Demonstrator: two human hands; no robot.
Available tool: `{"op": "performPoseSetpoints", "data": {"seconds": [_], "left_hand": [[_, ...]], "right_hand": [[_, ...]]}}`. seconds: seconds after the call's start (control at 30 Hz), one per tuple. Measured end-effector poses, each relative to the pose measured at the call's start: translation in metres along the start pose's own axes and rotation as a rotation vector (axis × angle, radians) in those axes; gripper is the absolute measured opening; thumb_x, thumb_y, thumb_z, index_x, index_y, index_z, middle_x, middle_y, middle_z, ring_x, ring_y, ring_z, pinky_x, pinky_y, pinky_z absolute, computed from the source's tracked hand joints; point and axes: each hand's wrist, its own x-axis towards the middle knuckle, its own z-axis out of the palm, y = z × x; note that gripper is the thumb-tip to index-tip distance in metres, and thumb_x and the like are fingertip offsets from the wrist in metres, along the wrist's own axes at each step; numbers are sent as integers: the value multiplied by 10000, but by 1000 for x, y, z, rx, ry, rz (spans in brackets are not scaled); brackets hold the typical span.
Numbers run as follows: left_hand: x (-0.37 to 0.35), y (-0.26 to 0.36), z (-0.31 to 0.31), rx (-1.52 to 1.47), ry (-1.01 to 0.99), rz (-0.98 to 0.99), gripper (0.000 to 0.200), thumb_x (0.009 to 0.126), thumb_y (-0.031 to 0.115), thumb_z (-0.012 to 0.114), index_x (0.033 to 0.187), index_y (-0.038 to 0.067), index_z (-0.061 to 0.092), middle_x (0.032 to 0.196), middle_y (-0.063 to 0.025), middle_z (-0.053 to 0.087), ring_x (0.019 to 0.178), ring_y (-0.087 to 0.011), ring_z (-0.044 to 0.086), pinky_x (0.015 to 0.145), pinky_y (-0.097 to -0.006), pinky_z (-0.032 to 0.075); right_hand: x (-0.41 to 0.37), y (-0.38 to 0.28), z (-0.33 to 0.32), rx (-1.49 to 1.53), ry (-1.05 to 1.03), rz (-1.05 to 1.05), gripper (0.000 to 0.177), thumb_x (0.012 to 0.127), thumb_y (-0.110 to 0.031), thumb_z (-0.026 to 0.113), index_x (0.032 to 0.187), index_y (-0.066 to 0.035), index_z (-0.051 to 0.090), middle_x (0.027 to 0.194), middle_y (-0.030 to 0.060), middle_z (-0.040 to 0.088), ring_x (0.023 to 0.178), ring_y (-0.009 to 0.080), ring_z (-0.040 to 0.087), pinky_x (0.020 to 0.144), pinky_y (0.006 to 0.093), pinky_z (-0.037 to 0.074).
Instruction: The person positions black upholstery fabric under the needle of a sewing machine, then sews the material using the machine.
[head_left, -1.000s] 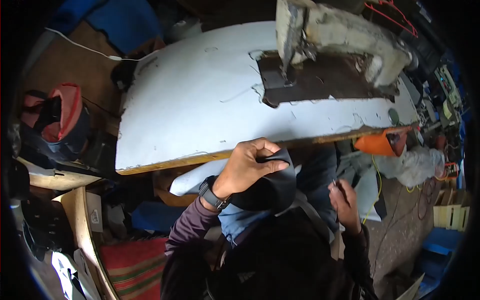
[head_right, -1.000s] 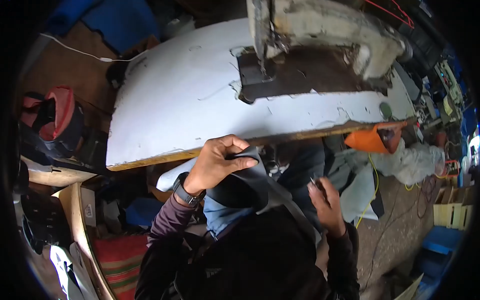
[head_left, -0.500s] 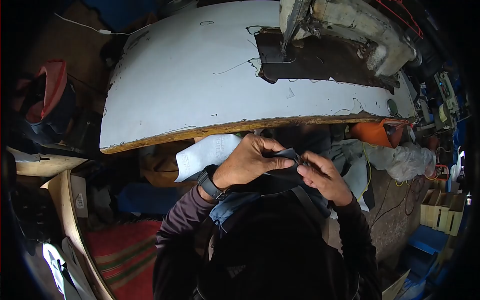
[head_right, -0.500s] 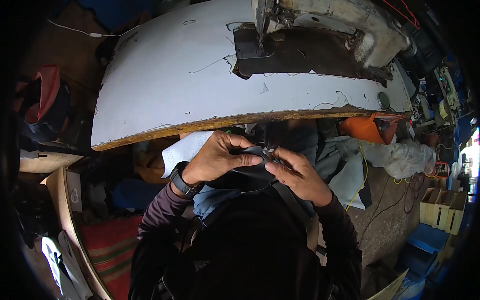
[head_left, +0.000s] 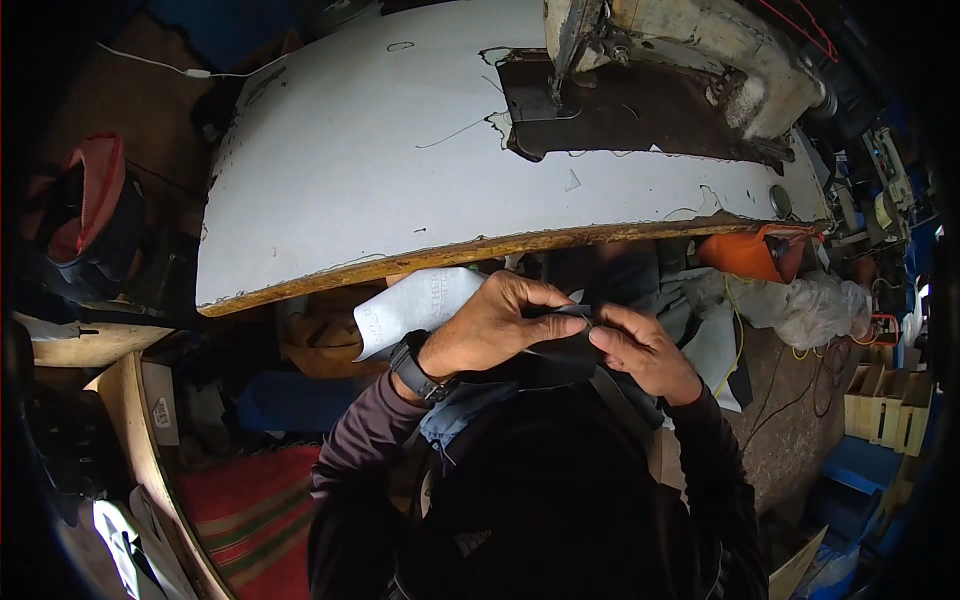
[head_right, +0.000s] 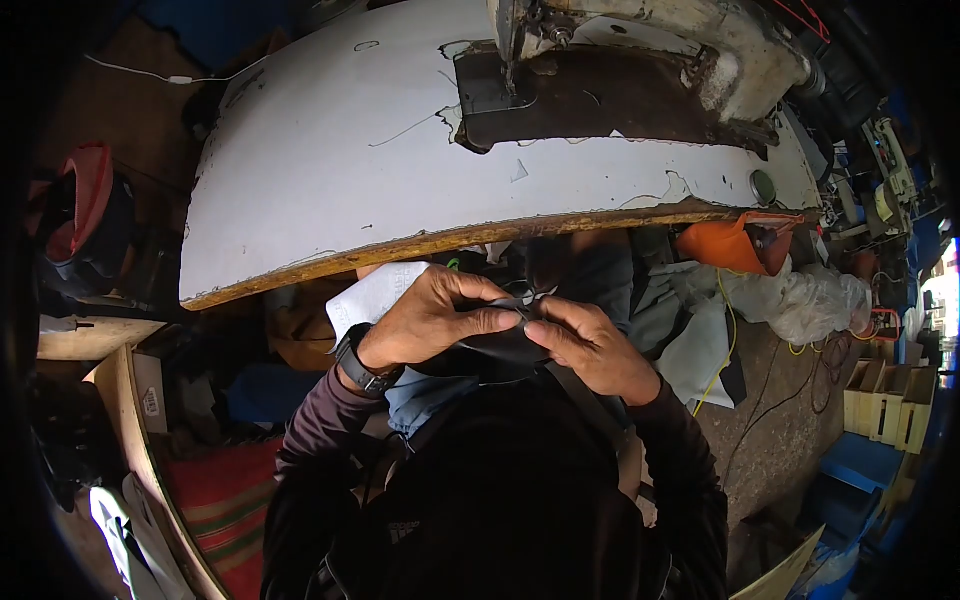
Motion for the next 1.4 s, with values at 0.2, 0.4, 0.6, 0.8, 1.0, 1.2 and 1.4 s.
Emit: {"op": "performPoseSetpoints", "data": {"seconds": [0.2, 0.4, 0.6, 0.8, 1.0, 1.2, 1.4], "left_hand": [[-1, 6, 1, 185, -46, 16, 229, 975, 159, 842, 1155, 18, 822, 983, -69, 821, 878, -100, 718, 823, -277, 590], [1, 13, 2, 269, -95, 31, 196, 974, 145, 827, 1130, 26, 828, 978, -93, 824, 867, -129, 732, 838, -312, 592], [3, 9, 4, 364, -118, 29, 197, 943, 157, 827, 1089, 25, 832, 944, -115, 822, 815, -176, 753, 796, -343, 591], [6, 20, 6, 494, -155, -25, 195, 937, 174, 830, 1077, 38, 835, 930, -110, 819, 805, -208, 763, 780, -358, 589], [6, 14, 8, 351, -114, 40, 210, 954, 194, 856, 1082, 34, 815, 929, -71, 796, 853, -148, 718, 805, -322, 567], [-34, 26, -1, 623, 44, 138, 594, 792, 343, 976, 1180, -8, 697, 952, -146, 740, 835, -294, 724, 774, -401, 556], [-175, -94, -99, 1144, 457, -59, 449, 782, 322, 943, 1031, -12, 775, 1009, -234, 779, 933, -393, 768, 821, -475, 618]], "right_hand": [[-3, -8, 2, -107, -13, -22, 333, 1116, -350, 652, 1130, -20, 696, 770, -47, 486, 695, 56, 412, 620, 267, 359], [-3, -5, -1, -120, -41, -63, 322, 1113, -319, 658, 1132, -1, 698, 771, -30, 521, 702, 73, 435, 621, 292, 373], [-4, -12, -3, -287, -43, -130, 332, 1112, -295, 657, 1033, 27, 645, 730, 12, 498, 679, 89, 434, 614, 307, 377], [-7, -10, -5, -317, 20, -163, 320, 1109, -272, 651, 926, -15, 601, 706, -31, 449, 648, 73, 395, 585, 292, 344], [-13, -8, -9, -158, 164, -227, 240, 979, -222, 830, 1032, -67, 655, 767, -93, 460, 684, 10, 417, 611, 231, 355], [1, 3, 2, -333, 198, -434, 261, 977, -212, 839, 972, -19, 662, 749, 31, 559, 664, 98, 494, 614, 298, 428], [-13, -25, -37, -307, 327, -601, 289, 982, -215, 836, 878, -42, 629, 689, 48, 498, 588, 172, 468, 583, 359, 387]]}}
